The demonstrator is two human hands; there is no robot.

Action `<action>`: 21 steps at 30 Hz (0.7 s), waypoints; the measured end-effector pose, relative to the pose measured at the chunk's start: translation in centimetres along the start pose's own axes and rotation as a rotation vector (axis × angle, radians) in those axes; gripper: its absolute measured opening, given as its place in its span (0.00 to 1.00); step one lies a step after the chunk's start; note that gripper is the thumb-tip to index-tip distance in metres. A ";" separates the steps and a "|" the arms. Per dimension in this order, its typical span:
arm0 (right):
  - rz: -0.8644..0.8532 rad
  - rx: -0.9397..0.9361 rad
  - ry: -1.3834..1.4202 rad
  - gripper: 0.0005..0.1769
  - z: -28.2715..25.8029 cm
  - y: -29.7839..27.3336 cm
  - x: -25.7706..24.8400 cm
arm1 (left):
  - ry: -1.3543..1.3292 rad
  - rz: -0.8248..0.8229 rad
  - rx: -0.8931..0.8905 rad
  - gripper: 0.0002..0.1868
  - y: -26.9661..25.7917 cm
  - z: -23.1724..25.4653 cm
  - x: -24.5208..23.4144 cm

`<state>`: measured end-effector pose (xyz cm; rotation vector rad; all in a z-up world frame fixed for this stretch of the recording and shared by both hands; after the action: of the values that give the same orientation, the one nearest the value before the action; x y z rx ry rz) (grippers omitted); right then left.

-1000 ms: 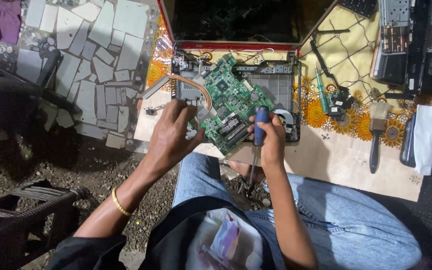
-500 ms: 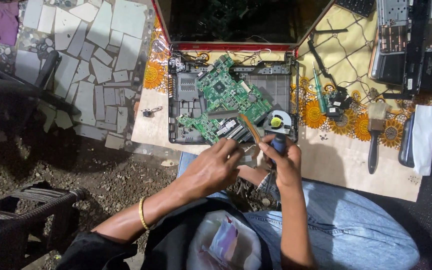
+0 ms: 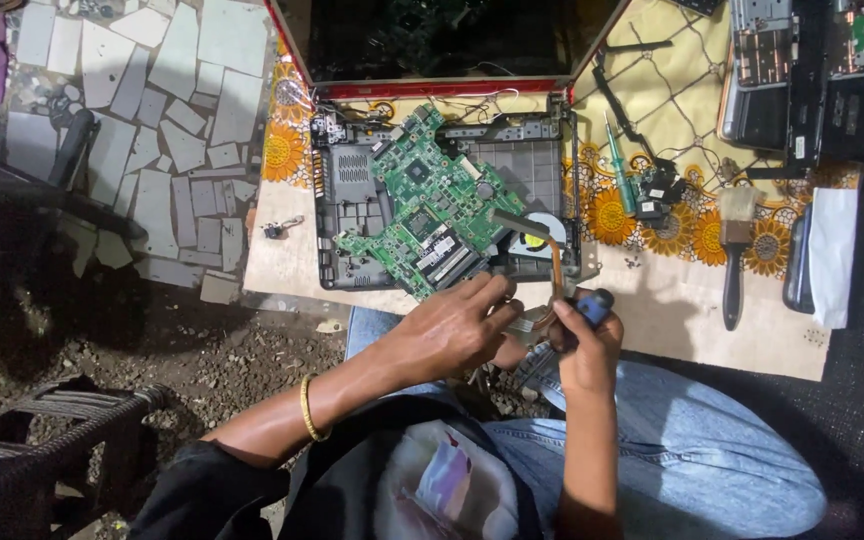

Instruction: The person uses a screwdriver to remove a heatsink from a green motherboard. They then use a brush to clean the surface of the board and flip it over to clean the other side.

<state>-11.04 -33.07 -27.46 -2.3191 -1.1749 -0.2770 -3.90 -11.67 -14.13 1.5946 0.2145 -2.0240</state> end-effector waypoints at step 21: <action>0.621 -0.090 0.061 0.13 -3.7 0.6 -12.0 | -0.210 0.332 -0.578 0.12 -8.0 -9.7 -0.7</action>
<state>-17.59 -43.64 -29.40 -2.5950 -0.3770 -0.1697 0.33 -0.43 -17.89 0.9798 0.3857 -1.6554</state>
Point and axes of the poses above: each hand's wrist, its own y-axis towards the middle knuckle, its own x-axis out of the palm, z = x × y, the point moved 7 cm from there along y, towards the middle knuckle, and after that the axes turned 13 degrees about y, right-handed, at the moved point
